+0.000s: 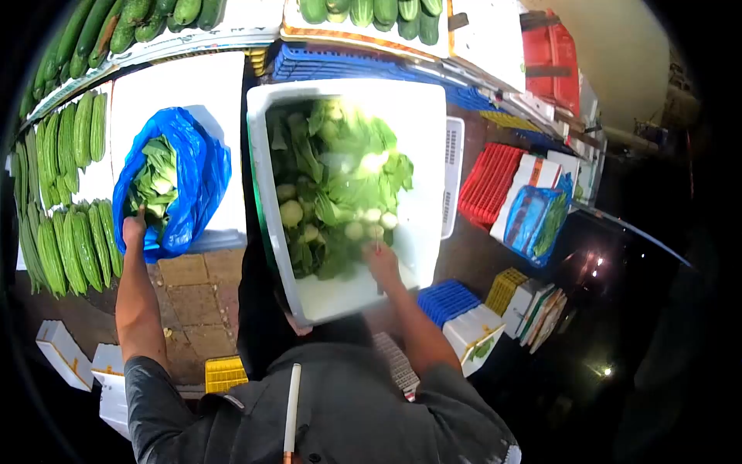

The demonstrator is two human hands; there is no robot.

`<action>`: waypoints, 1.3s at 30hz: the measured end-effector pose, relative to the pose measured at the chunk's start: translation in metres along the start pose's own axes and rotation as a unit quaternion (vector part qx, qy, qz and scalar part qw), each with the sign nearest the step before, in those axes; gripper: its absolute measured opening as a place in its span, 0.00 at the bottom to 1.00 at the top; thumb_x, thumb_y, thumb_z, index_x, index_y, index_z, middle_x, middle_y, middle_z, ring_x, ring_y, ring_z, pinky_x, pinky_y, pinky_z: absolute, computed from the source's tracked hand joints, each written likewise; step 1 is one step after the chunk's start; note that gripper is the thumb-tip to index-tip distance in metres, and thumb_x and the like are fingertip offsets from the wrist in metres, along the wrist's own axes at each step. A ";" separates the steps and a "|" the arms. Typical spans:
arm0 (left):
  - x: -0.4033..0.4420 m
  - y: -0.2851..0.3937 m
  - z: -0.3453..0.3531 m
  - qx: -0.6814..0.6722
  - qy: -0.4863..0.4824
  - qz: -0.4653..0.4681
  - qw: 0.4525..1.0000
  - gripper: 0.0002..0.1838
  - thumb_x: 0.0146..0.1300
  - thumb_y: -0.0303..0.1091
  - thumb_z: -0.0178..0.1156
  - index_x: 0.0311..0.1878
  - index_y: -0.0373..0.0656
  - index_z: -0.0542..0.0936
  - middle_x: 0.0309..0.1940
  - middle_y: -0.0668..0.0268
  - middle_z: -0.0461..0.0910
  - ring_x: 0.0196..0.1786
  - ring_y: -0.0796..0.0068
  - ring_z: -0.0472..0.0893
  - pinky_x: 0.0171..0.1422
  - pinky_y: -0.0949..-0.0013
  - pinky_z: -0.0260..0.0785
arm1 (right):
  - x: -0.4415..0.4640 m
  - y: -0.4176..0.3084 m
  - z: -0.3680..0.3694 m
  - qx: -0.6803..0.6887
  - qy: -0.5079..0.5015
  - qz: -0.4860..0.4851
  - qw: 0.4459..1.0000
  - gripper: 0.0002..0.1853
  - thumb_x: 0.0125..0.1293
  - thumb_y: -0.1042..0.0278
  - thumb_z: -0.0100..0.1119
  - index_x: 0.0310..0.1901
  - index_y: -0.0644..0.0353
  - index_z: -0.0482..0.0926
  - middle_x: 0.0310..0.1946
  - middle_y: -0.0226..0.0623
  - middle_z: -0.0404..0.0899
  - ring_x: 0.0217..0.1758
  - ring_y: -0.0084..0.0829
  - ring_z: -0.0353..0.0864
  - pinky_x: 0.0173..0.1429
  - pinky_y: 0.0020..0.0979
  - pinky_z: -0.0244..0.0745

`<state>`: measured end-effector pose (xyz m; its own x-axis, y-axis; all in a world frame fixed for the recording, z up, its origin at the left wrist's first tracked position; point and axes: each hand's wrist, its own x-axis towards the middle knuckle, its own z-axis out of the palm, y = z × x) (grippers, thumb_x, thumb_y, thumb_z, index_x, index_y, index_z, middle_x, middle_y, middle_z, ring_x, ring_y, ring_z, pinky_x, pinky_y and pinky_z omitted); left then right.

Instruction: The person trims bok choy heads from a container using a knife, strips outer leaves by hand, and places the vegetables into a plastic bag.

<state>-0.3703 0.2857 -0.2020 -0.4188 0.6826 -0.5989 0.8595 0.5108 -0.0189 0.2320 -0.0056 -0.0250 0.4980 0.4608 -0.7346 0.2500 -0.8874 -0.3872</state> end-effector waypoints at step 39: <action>-0.436 0.051 0.063 -0.512 -0.170 0.085 0.838 0.14 0.70 0.34 0.65 0.53 0.36 0.82 0.43 0.70 0.83 0.46 0.80 0.79 0.54 0.73 0.72 | 0.052 -0.066 0.113 -0.216 -0.112 -0.408 0.880 0.33 0.60 0.64 0.63 0.69 0.55 0.68 0.65 0.41 0.69 0.44 0.48 0.84 0.48 0.46 0.81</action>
<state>-0.1255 -0.0185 0.0080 -0.0586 0.6908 -0.7207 0.1234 0.7214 0.6815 0.1476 0.0781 -0.1004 -0.1571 0.8940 -0.4197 0.7648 -0.1587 -0.6244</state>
